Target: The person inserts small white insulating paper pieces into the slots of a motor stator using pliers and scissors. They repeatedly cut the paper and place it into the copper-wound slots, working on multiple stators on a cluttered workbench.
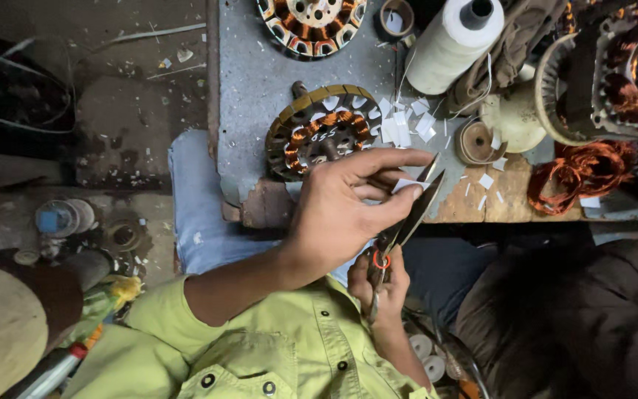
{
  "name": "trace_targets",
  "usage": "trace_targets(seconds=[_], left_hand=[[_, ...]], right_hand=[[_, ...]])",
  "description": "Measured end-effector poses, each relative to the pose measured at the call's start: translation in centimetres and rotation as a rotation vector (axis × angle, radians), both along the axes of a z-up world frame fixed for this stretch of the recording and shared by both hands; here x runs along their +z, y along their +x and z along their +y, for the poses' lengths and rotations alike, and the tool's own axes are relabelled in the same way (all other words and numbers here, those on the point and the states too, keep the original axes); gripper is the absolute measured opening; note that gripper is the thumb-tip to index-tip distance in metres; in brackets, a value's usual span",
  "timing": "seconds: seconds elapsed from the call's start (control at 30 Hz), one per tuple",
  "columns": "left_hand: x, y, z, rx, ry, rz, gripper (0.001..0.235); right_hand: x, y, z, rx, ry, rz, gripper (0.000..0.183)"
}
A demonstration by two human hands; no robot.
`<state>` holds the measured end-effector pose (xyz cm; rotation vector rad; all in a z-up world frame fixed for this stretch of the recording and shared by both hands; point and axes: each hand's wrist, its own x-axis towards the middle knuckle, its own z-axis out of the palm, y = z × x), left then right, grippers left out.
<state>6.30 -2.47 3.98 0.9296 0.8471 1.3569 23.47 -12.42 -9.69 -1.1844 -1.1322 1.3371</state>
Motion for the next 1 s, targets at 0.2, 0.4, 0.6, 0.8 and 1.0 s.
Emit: trace_targets(seconds=[0.2, 0.4, 0.6, 0.8, 1.0], left_hand=[[-0.5, -0.3, 0.2, -0.088, -0.102, -0.137, 0.035], [-1.8, 0.1, 0.1, -0.083, -0.073, -0.210, 0.036], [-2.8, -0.9, -0.8, -0.123, -0.090, -0.177, 0.032], [-4.6, -3.2, -2.7, -0.174, -0.129, 0.008, 0.022], [-6.6, -2.9, -3.4, -0.208, -0.125, -0.036, 0.014]], right_hand=[[-1.1, 0.9, 0.1, 0.042, -0.008, 0.061, 0.061], [-2.5, 2.2, -0.2, 0.057, 0.004, -0.028, 0.057], [3.0, 4.1, 1.5, 0.022, -0.020, -0.297, 0.072], [10.4, 6.7, 7.3, -0.032, 0.391, -1.071, 0.078], [14.1, 5.3, 13.3, 0.059, -0.064, -1.230, 0.079]])
